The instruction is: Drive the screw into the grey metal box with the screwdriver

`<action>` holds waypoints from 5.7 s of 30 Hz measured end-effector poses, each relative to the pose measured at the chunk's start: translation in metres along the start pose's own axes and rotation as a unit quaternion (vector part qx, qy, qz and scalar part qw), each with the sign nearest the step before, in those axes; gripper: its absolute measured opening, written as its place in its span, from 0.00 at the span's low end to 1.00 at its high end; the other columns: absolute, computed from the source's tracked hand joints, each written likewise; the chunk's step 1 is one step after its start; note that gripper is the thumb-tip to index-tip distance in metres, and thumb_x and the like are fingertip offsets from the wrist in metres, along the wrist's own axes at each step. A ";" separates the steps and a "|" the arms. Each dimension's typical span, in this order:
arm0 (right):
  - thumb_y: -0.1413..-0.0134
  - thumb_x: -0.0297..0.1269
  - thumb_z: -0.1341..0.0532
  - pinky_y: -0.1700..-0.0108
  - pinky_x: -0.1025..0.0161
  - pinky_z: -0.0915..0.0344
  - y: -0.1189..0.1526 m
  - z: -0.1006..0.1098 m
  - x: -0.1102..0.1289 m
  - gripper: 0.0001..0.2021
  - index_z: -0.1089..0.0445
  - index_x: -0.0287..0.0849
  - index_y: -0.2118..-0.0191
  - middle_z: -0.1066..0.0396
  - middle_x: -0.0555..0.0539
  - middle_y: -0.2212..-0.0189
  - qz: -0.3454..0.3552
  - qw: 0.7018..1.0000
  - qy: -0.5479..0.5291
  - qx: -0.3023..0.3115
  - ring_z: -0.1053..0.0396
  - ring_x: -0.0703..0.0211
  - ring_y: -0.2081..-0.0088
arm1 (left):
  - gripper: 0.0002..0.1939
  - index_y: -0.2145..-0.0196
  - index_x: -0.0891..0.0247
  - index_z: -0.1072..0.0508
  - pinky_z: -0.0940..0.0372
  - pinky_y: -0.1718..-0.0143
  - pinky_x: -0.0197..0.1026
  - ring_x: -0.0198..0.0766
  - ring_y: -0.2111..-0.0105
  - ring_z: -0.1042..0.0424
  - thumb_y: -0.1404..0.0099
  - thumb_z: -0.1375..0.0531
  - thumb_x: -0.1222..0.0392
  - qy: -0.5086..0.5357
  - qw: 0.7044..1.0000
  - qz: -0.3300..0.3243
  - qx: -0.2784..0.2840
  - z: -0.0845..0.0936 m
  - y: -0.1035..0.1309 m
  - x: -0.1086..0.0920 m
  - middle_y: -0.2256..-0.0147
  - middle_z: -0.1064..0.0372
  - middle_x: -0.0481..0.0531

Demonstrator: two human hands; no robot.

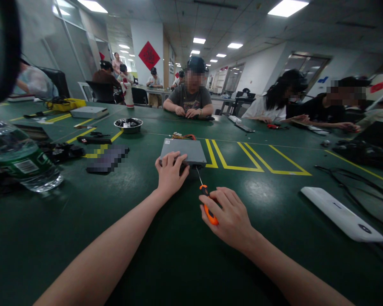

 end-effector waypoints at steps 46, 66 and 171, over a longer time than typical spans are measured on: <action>0.44 0.28 0.47 0.63 0.62 0.33 -0.006 -0.011 0.004 0.08 0.39 0.37 0.57 0.34 0.40 0.62 -0.008 0.998 0.003 -0.060 0.34 0.57 0.60 | 0.17 0.51 0.53 0.36 0.56 0.46 0.54 0.46 0.47 0.45 0.38 0.47 0.55 0.007 1.000 0.001 -0.003 0.000 0.001 0.000 0.48 0.40 0.52; 0.48 0.26 0.42 0.57 0.54 0.32 -0.006 -0.018 -0.001 0.10 0.39 0.41 0.59 0.38 0.39 0.56 0.032 0.995 -0.004 -0.099 0.37 0.50 0.52 | 0.17 0.51 0.52 0.36 0.57 0.46 0.55 0.46 0.47 0.45 0.38 0.47 0.55 0.010 1.000 0.002 -0.004 -0.001 0.001 0.001 0.48 0.40 0.52; 0.45 0.29 0.46 0.61 0.59 0.34 -0.006 -0.008 -0.001 0.11 0.39 0.38 0.55 0.33 0.41 0.58 -0.064 0.997 -0.042 -0.023 0.34 0.56 0.60 | 0.18 0.51 0.52 0.36 0.56 0.46 0.54 0.46 0.47 0.45 0.39 0.45 0.54 0.004 1.000 -0.002 -0.006 -0.001 0.001 0.001 0.48 0.40 0.52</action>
Point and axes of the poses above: each hand's wrist, its own y-axis away from the middle knuckle, its own z-axis out of the back of the hand, x = y × z, the point moved 1 cm from there along -y, towards the middle knuckle
